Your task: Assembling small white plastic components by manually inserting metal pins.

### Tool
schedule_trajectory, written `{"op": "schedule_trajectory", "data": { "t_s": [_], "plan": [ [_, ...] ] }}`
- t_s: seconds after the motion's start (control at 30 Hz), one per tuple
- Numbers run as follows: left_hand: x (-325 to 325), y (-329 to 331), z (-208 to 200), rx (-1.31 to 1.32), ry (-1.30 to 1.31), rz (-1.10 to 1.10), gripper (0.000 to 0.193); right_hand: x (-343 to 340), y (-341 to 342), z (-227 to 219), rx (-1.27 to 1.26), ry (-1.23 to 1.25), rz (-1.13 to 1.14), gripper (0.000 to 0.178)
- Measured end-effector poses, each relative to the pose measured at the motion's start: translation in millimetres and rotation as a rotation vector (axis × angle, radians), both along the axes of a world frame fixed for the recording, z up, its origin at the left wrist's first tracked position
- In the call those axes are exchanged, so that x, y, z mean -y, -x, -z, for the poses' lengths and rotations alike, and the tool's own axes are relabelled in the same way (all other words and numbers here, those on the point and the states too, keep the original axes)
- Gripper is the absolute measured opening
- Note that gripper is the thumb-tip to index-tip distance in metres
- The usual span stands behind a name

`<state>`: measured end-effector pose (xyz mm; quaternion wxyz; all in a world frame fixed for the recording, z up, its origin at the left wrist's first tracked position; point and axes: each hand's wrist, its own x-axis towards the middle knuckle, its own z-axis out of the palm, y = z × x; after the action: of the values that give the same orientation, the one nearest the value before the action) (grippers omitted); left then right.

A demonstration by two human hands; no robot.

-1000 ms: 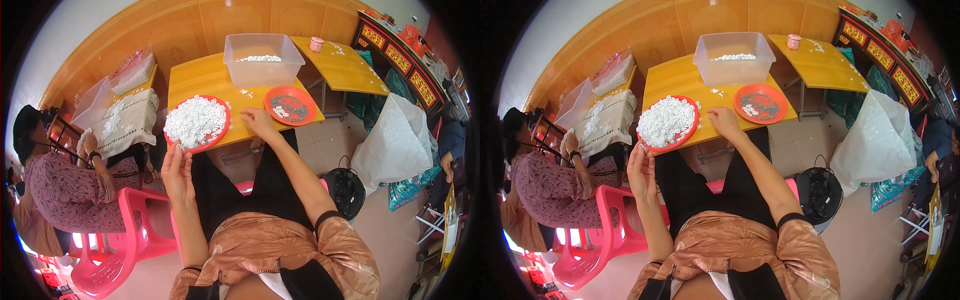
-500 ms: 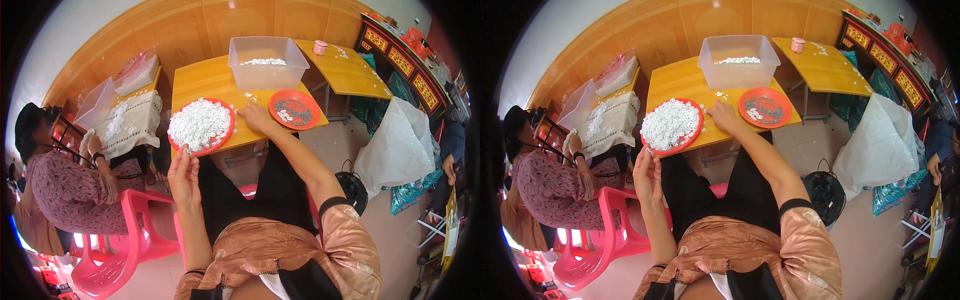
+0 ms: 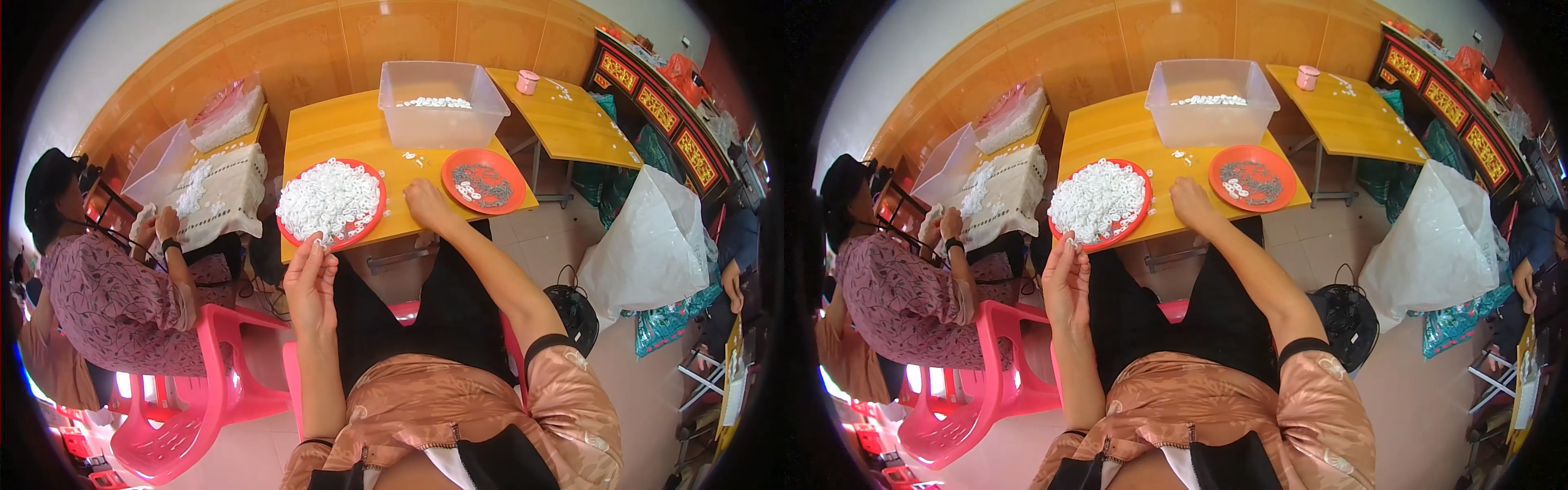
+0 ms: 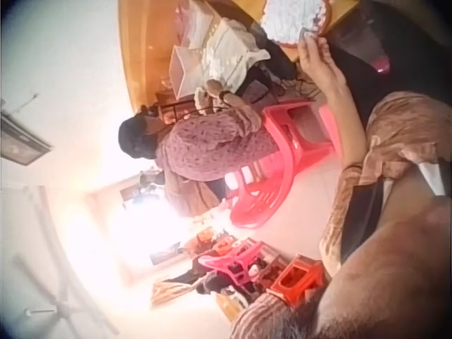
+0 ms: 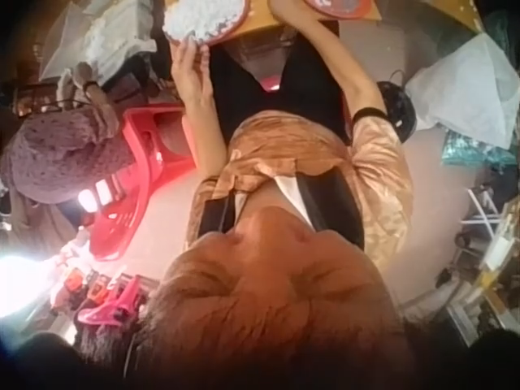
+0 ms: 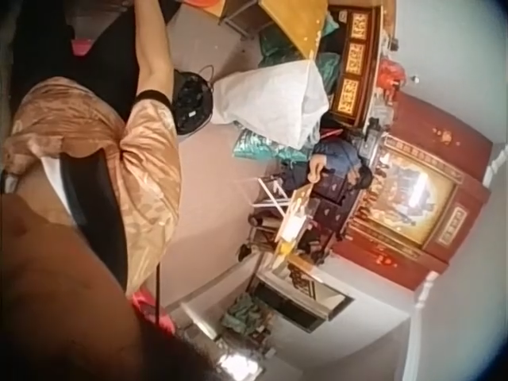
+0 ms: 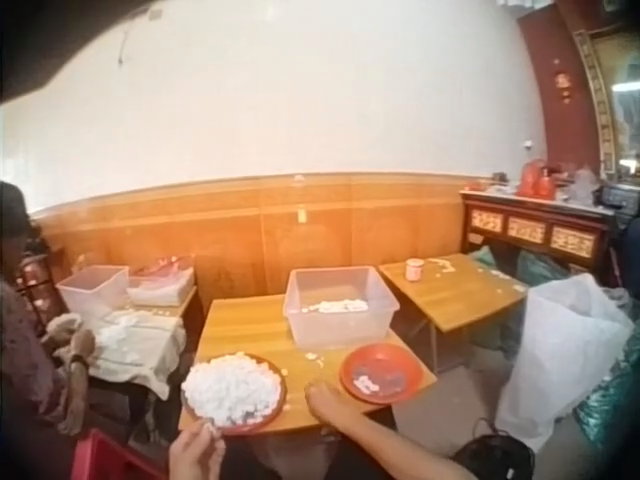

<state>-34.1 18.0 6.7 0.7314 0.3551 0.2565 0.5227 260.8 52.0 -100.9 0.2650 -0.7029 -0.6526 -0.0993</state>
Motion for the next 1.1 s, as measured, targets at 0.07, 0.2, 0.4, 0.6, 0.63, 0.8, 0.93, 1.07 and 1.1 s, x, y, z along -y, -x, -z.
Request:
{"op": "schedule_trajectory", "data": {
  "t_s": [0.07, 0.2, 0.4, 0.6, 0.63, 0.8, 0.93, 1.07, 1.1],
  "plan": [
    [-1, -2, 1, 0.011, 0.006, 0.007, 0.027, 14, 4, 6, 0.018, -0.11, -0.045, 0.01],
    [1, -7, 4, 0.007, 0.019, 0.027, 0.026, 28, 4, 8, -0.036, -0.116, -0.035, 0.009],
    [4, -14, 11, 0.002, 0.051, 0.073, 0.025, 26, 16, -3, -0.082, -0.083, 0.014, 0.013],
    [5, -23, 22, -0.018, 0.074, 0.165, 0.018, 57, 66, -47, -1.199, 0.093, -0.105, 0.02],
    [6, -25, 22, -0.022, 0.049, 0.171, 0.017, 66, 78, -57, -1.334, 0.077, -0.191, 0.021],
    [15, -28, 16, -0.188, -0.259, 0.127, 0.017, 106, 112, -96, -1.418, 0.072, -0.357, 0.027],
    [22, -33, 13, -0.248, -0.444, 0.088, 0.016, 118, 116, -109, -1.478, -0.001, -0.415, 0.032],
    [24, -32, 15, -0.363, -0.54, 0.071, 0.016, 121, 114, -110, -1.455, -0.031, -0.408, 0.034],
    [24, -32, 15, -0.378, -0.564, 0.061, 0.016, 121, 114, -110, -1.469, -0.057, -0.396, 0.034]
  ]
}}
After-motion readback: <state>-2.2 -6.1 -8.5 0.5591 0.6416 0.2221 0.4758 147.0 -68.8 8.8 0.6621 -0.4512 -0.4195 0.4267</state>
